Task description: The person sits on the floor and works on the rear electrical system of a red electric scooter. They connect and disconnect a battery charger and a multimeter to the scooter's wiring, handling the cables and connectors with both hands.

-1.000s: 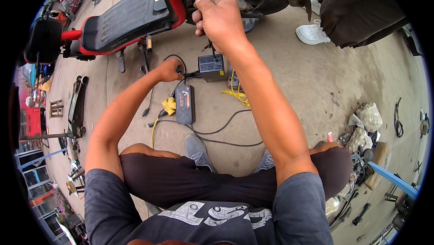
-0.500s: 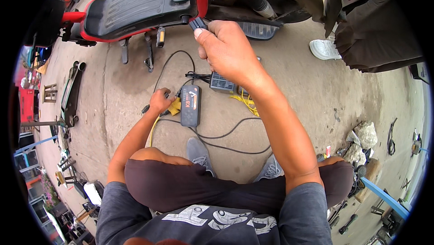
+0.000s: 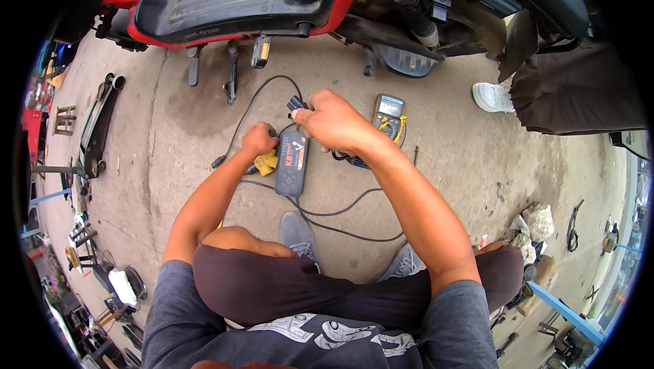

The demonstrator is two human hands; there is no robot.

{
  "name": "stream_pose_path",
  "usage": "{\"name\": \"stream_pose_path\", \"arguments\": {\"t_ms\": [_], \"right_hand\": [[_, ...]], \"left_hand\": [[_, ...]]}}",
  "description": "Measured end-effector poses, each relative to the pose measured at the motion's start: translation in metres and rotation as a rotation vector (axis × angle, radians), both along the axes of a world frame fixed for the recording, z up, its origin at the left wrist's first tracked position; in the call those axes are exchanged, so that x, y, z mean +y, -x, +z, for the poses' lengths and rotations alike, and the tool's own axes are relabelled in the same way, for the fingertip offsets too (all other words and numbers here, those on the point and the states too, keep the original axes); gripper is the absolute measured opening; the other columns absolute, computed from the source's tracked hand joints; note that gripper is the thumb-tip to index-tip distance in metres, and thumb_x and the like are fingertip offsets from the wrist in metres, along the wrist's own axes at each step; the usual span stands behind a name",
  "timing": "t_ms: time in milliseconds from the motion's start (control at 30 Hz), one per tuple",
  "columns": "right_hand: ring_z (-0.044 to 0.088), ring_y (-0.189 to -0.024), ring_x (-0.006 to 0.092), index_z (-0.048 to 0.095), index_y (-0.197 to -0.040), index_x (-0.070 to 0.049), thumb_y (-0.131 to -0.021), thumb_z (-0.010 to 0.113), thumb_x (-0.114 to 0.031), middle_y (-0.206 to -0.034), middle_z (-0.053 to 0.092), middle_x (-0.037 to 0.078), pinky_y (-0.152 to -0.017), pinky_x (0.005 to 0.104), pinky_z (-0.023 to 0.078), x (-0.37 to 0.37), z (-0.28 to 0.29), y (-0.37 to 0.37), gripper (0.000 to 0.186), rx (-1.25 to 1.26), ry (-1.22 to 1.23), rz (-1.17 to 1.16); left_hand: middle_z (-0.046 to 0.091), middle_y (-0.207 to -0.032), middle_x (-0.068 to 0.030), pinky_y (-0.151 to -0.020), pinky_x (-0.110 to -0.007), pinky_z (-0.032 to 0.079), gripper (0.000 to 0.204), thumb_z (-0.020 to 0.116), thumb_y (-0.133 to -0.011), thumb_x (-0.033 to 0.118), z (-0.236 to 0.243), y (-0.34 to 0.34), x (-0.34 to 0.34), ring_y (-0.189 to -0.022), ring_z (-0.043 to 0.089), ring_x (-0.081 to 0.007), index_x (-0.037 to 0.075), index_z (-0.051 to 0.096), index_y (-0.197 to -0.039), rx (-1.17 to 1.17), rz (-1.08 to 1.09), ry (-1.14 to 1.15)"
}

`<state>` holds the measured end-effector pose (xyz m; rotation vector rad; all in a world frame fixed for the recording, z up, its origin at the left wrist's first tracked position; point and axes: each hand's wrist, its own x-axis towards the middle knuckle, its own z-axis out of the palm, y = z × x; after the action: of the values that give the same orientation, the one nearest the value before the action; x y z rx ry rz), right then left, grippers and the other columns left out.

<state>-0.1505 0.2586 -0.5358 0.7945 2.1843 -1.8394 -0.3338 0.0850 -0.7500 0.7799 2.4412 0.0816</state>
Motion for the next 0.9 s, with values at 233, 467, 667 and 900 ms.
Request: {"name": "stream_pose_path", "arguments": {"t_ms": [233, 467, 667, 900], "right_hand": [[0.055, -0.049, 0.0141, 0.055, -0.075, 0.002, -0.085, 0.068, -0.022, -0.064, 0.053, 0.005, -0.038, 0.0303, 0.038, -0.026, -0.073, 0.041, 0.029, -0.141, 0.026, -0.004], [0.062, -0.051, 0.0197, 0.063, -0.089, 0.009, -0.082, 0.068, -0.013, -0.071, 0.068, 0.015, -0.043, 0.0362, 0.045, -0.057, -0.153, 0.066, 0.024, -0.221, -0.046, -0.148], [0.069, -0.059, 0.0218, 0.061, -0.089, 0.008, -0.083, 0.07, -0.01, -0.074, 0.069, 0.016, -0.056, 0.035, 0.054, -0.096, -0.172, 0.068, 0.02, -0.148, -0.039, -0.284], [0.07, -0.059, 0.0203, 0.056, -0.08, 0.003, -0.079, 0.072, -0.005, -0.07, 0.068, 0.013, -0.056, 0.0345, 0.054, -0.122, -0.218, 0.063, 0.018, 0.071, -0.179, -0.444]], "left_hand": [[0.071, -0.1, -0.0183, -0.086, -0.04, 0.053, 0.028, 0.075, -0.072, 0.022, -0.023, 0.01, -0.019, -0.098, 0.068, -0.0334, 0.009, 0.076, -0.097, -0.104, 0.033, -0.257], [0.07, -0.078, -0.015, -0.068, -0.034, 0.05, 0.019, 0.075, -0.073, 0.011, 0.002, -0.012, -0.041, -0.072, 0.067, -0.0215, 0.0, 0.07, -0.088, -0.143, 0.075, -0.561], [0.07, -0.079, -0.0152, -0.069, -0.034, 0.051, 0.018, 0.074, -0.075, 0.011, 0.018, -0.032, -0.05, -0.072, 0.067, -0.0238, 0.0, 0.07, -0.088, -0.07, 0.101, -0.699], [0.072, -0.09, -0.0161, -0.076, -0.037, 0.052, 0.029, 0.079, -0.072, 0.013, 0.035, -0.036, -0.063, -0.082, 0.07, -0.0299, 0.002, 0.071, -0.097, -0.142, 0.081, -0.645]]}}
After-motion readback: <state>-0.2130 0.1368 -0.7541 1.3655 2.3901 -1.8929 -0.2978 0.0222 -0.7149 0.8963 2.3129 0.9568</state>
